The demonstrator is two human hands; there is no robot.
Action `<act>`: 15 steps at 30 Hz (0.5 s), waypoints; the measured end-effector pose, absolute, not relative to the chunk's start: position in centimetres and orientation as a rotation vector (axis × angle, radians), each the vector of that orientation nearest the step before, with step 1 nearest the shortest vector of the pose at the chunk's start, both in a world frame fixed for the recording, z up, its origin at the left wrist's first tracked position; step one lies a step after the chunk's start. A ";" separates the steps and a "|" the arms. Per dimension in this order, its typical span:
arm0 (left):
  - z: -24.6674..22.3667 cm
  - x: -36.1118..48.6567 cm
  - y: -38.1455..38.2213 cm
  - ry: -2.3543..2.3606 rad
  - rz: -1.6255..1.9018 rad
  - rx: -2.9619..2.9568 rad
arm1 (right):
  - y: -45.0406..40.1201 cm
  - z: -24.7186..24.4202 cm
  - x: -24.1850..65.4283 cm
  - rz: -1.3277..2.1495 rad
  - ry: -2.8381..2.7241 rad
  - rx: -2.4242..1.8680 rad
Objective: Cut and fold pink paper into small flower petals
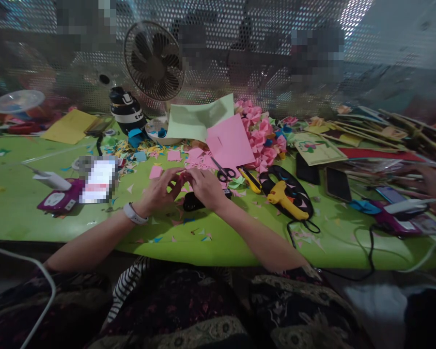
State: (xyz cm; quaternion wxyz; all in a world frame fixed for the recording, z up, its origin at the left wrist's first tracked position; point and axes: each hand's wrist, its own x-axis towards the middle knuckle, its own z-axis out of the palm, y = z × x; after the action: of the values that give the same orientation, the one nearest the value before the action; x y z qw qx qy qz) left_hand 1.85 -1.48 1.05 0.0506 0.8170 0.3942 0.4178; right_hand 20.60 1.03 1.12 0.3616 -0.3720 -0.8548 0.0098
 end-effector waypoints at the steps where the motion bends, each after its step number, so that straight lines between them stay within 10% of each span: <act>1: 1.0 1.8 -1.5 1.186 1.278 2.492 | 1.0 1.1 20.5 0.002 -2.208 -0.961; 15: 0.9 1.8 -1.7 1.112 1.286 2.456 | 0.4 1.3 20.0 -0.042 -2.271 -0.878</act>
State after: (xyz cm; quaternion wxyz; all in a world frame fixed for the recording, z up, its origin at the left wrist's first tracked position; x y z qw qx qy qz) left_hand 1.77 -1.72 0.94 0.0774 0.8197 0.3712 0.4293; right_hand 20.04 0.43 1.30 0.3458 -0.3382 -0.8751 -0.0162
